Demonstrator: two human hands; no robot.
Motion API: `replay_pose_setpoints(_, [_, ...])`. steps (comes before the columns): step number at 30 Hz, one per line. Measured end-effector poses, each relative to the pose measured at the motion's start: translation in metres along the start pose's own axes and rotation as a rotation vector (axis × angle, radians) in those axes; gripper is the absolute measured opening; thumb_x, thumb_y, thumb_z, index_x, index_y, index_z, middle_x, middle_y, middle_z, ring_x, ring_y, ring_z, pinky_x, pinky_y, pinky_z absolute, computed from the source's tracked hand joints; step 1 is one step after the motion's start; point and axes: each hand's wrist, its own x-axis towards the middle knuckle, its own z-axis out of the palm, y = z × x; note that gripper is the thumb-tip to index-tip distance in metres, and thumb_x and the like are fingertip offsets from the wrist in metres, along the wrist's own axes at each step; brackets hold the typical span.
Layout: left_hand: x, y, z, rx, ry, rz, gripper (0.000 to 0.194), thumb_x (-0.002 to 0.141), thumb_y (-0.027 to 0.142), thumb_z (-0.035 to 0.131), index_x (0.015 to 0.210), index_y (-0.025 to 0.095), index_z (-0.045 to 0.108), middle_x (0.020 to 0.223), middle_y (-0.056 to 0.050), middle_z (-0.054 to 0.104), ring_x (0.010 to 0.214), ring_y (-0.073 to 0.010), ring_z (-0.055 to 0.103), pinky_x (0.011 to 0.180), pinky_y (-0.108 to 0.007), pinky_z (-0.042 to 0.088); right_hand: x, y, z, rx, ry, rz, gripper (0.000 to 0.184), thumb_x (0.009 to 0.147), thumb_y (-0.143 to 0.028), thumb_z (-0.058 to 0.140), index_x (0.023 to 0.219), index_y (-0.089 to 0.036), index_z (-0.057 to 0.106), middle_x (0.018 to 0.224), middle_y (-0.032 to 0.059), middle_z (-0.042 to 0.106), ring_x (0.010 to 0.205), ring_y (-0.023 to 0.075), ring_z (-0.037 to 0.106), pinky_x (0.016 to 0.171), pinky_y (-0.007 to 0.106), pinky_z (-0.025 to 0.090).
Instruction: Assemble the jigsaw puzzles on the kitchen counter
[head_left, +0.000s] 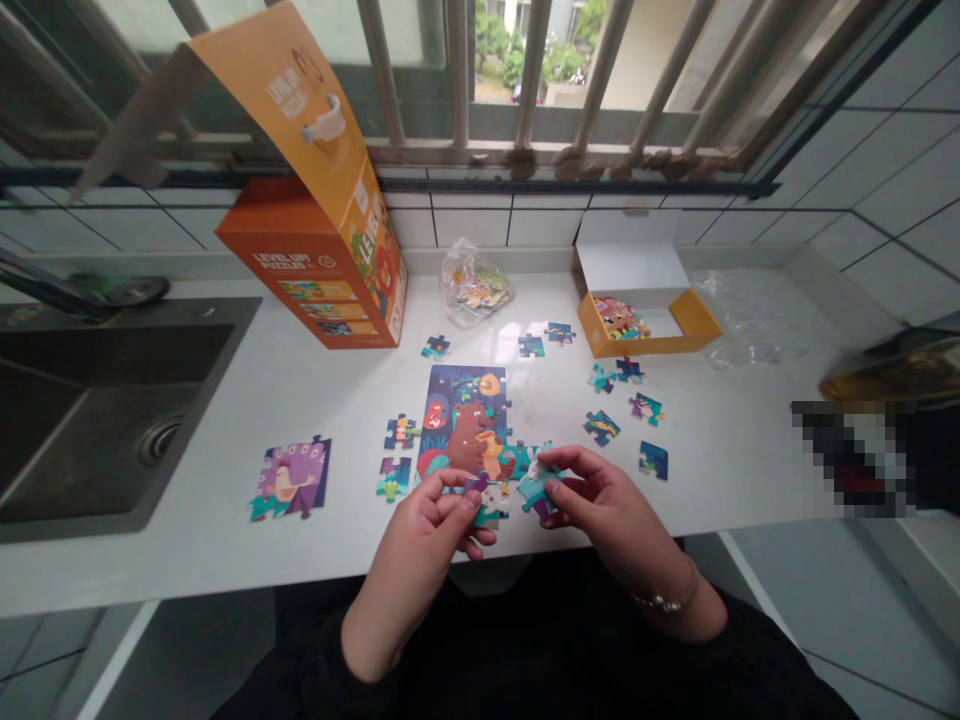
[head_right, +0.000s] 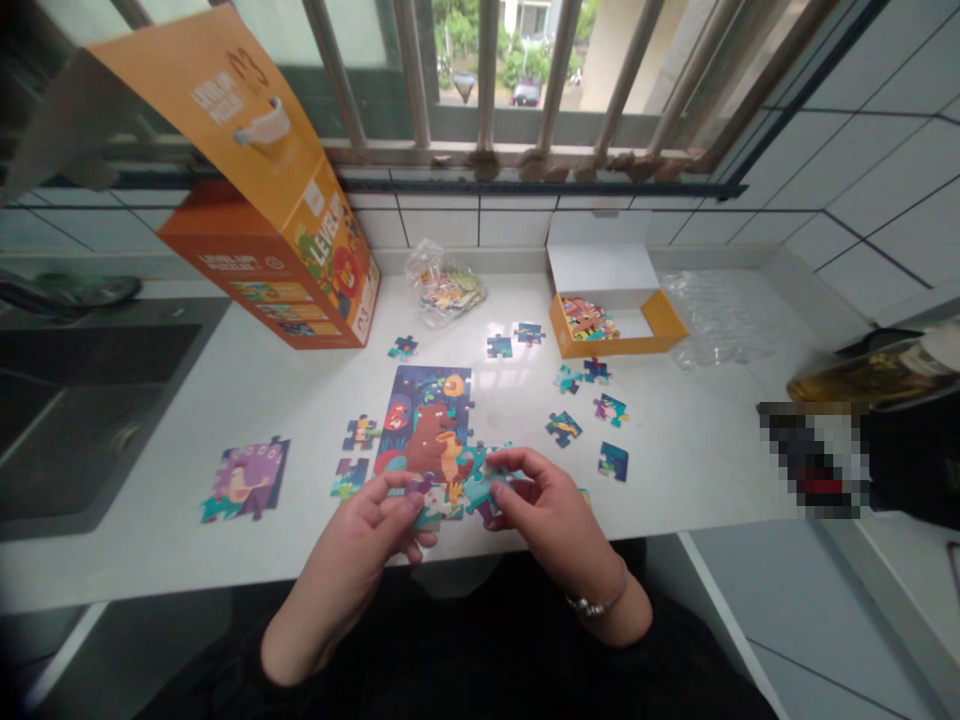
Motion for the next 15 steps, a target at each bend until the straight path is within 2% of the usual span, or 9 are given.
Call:
replay_pose_setpoints(3, [-0.002,0.003,0.005,0.031,-0.033,-0.023,0.062,0.084,0.062,0.088,0.118,0.019,0.059,0.074,0.001,0.076,0.066,-0.0197,0.078,0.061,-0.025,0.058,0.005,-0.012,-0.004,-0.057,-0.078,-0.030,0.057,0.084,-0.041,0.092,0.132,-0.025,0.067,0.105,0.0038,0.075,0.077,0.0156,0.073,0.071,0.031,0.062])
replay_pose_setpoints(5, [-0.004,0.006,0.007,0.040,-0.049,-0.039,0.064,0.082,0.064,0.089,0.117,0.019,0.061,0.073,0.001,0.075,0.065,-0.0192,0.078,0.062,-0.025,0.058,0.011,-0.017,-0.007,-0.073,-0.110,-0.025,0.059,0.081,-0.038,0.094,0.132,-0.024,0.065,0.102,0.0029,0.075,0.079,0.0160,0.072,0.071,0.030,0.060])
replay_pose_setpoints(10, [-0.007,0.011,0.010,0.060,-0.110,-0.067,0.062,0.083,0.065,0.088,0.116,0.019,0.062,0.073,0.000,0.076,0.064,-0.0180,0.076,0.061,-0.025,0.057,0.027,-0.028,-0.011,-0.181,-0.177,-0.066,0.042,0.091,-0.051,0.084,0.118,-0.020,0.073,0.096,0.0045,0.076,0.082,0.0164,0.069,0.075,0.031,0.060])
replay_pose_setpoints(15, [-0.007,0.008,0.011,0.076,-0.132,-0.063,0.059,0.083,0.064,0.088,0.113,0.020,0.063,0.074,0.000,0.076,0.064,-0.0186,0.076,0.060,-0.026,0.057,0.039,-0.037,-0.006,-0.282,-0.301,-0.066,0.047,0.093,-0.057,0.080,0.122,-0.021,0.075,0.095,0.0029,0.072,0.071,0.0137,0.063,0.062,0.029,0.060])
